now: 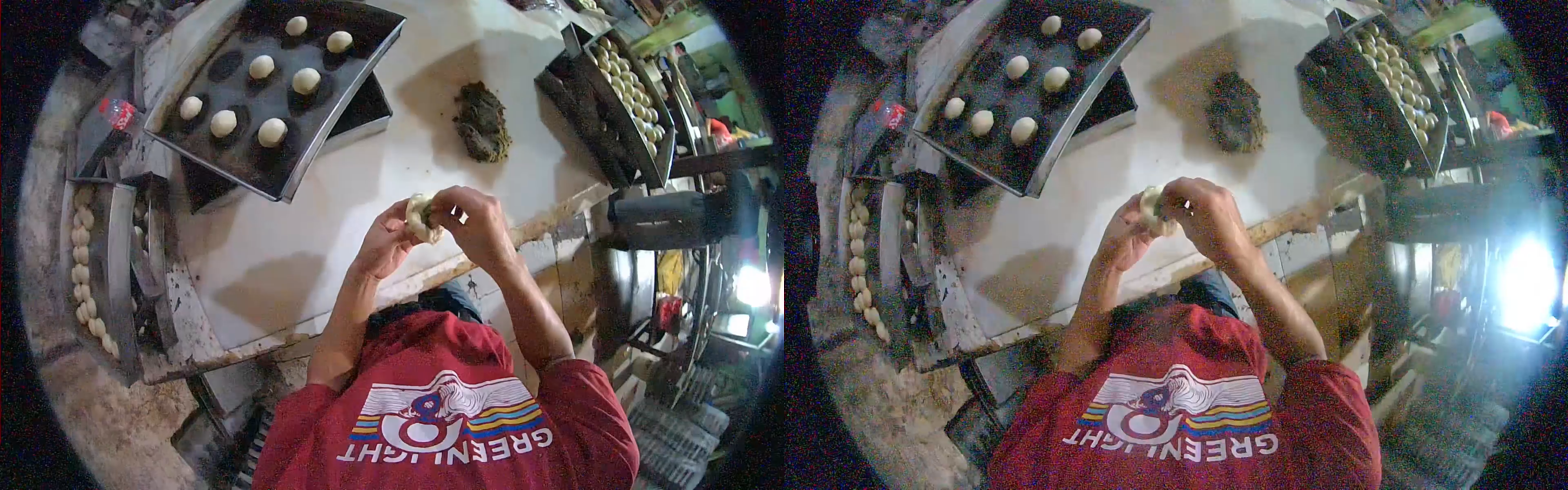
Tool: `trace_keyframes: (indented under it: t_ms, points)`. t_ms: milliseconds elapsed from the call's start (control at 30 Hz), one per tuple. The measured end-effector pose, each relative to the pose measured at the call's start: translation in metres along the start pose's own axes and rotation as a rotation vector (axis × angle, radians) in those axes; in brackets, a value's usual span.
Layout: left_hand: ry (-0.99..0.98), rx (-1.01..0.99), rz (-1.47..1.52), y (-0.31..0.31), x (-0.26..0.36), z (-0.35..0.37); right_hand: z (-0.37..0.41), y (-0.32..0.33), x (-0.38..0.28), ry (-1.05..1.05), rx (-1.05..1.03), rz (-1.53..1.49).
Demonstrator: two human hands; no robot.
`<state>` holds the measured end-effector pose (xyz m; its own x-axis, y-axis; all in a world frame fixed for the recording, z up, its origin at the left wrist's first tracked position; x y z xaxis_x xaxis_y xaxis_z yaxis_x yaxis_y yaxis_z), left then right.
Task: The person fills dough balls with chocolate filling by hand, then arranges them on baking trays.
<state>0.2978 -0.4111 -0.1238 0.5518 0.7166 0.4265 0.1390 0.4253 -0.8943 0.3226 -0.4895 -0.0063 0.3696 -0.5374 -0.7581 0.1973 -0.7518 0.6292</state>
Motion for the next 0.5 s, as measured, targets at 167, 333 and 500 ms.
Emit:
trace_keyframes:
  t_ms: [167, 333, 500]
  points:
    - [0.037, -0.003, -0.034, 0.0, -0.017, 0.011, 0.02, 0.007, -0.016, 0.084, 0.169, 0.279]
    - [-0.027, 0.156, -0.023, -0.005, -0.037, 0.016, 0.078, -0.021, 0.053, -0.395, 0.049, -0.258]
    - [-0.206, 0.343, -0.229, -0.018, -0.06, 0.024, 0.107, 0.009, 0.02, -0.021, 0.171, -0.165]
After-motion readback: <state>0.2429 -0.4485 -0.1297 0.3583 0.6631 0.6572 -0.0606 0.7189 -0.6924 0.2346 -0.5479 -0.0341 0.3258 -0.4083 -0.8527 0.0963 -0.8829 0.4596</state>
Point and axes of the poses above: each hand's wrist, its own z-axis away from the middle knuckle, its own y-axis out of the back of the hand, x = y × z, the point moved 10 cm from there along -z, towards the middle knuckle, and after that the axes turned 9 degrees about y, right-handed, at the moved point
